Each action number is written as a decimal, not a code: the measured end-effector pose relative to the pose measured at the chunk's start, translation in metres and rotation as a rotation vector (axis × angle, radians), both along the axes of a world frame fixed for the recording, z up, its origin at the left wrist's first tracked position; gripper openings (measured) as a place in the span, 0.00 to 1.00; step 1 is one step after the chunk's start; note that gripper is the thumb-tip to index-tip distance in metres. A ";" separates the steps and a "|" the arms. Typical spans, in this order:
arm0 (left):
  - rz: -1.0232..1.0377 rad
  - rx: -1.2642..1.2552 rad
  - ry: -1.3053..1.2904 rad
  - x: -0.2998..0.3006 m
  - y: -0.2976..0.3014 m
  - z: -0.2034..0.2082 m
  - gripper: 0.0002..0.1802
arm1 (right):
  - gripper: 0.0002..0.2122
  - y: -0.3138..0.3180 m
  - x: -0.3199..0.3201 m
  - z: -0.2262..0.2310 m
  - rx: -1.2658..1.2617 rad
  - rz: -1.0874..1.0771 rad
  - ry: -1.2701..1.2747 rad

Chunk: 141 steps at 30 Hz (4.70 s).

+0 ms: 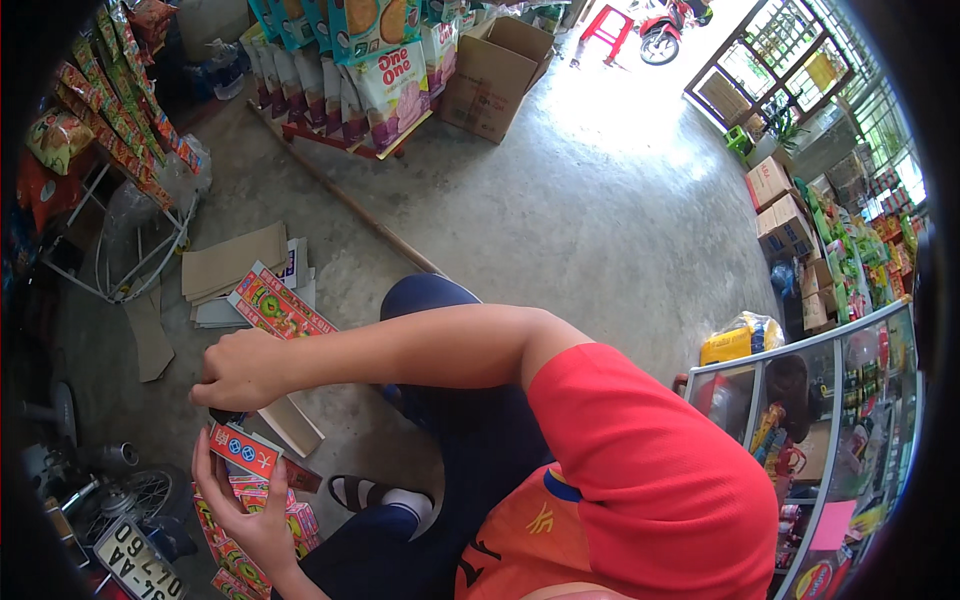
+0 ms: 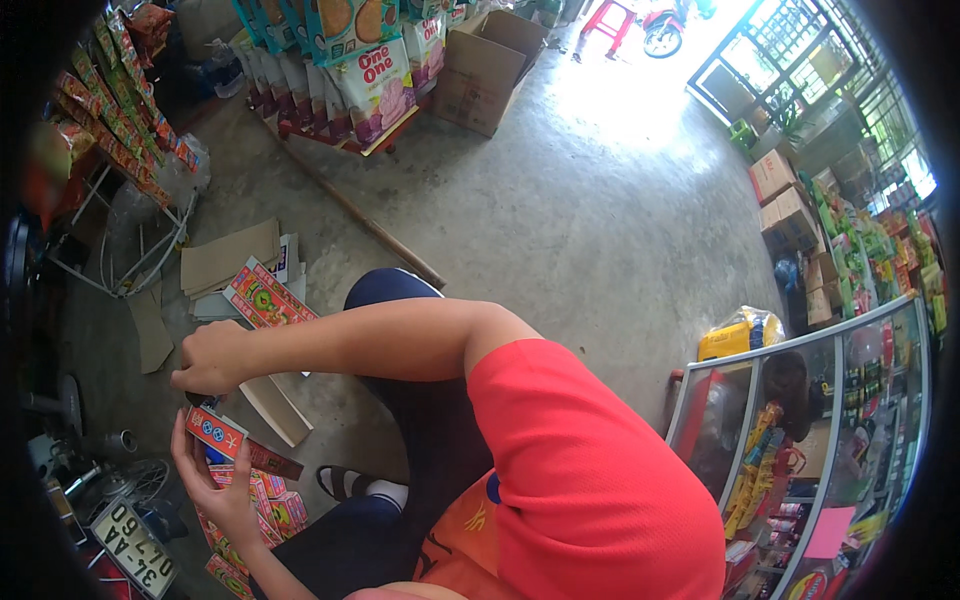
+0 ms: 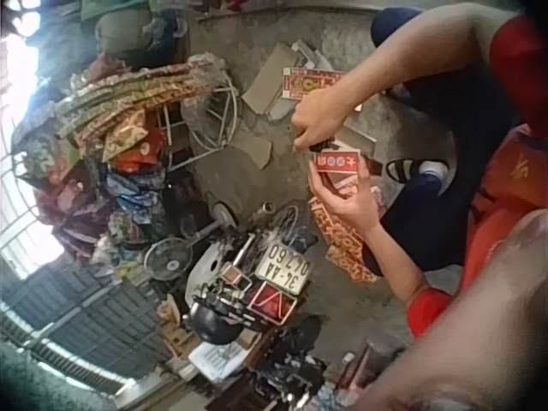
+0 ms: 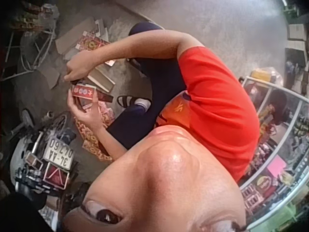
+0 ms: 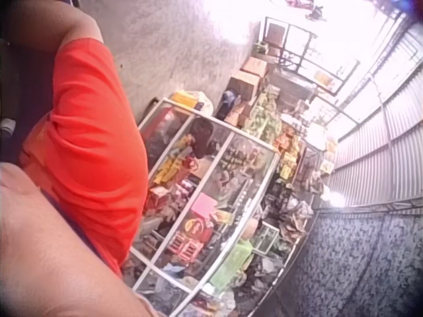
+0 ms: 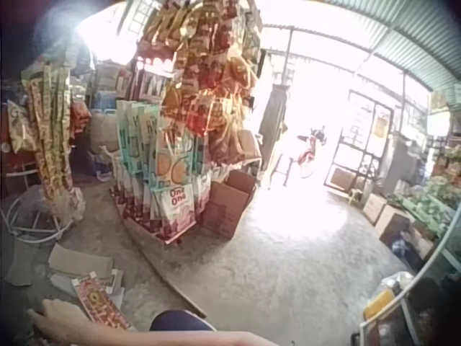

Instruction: The recorder is folding and stapling cardboard to assemble product boxes.

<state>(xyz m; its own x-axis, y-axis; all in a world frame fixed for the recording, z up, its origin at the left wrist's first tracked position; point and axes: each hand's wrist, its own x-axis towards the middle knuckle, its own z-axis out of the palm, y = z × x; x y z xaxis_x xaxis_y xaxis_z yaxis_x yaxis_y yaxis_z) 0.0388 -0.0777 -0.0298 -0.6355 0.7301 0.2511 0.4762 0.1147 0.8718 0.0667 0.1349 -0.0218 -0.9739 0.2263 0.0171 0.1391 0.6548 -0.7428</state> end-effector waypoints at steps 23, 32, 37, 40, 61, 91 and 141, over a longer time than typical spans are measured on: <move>-0.001 -0.028 0.064 -0.001 0.000 -0.001 0.45 | 0.24 0.001 -0.004 -0.005 -0.090 0.002 -0.017; 0.005 -0.012 0.103 -0.002 -0.001 -0.001 0.45 | 0.19 0.005 -0.007 -0.020 0.114 0.150 0.178; -0.002 0.007 0.105 -0.001 -0.001 -0.001 0.42 | 0.18 0.006 -0.010 -0.024 0.088 0.169 0.193; -0.004 0.005 0.113 -0.003 -0.001 -0.002 0.43 | 0.19 0.005 -0.010 -0.017 -0.045 0.118 0.049; 0.001 0.039 0.116 -0.003 0.007 -0.002 0.45 | 0.18 0.013 -0.011 -0.034 0.364 0.141 0.095; -0.083 0.135 0.403 -0.017 -0.002 -0.007 0.50 | 0.27 0.001 -0.001 0.007 -0.217 0.056 0.087; -0.090 0.124 0.378 -0.015 -0.003 -0.007 0.51 | 0.18 -0.002 -0.003 -0.002 -0.064 0.091 0.027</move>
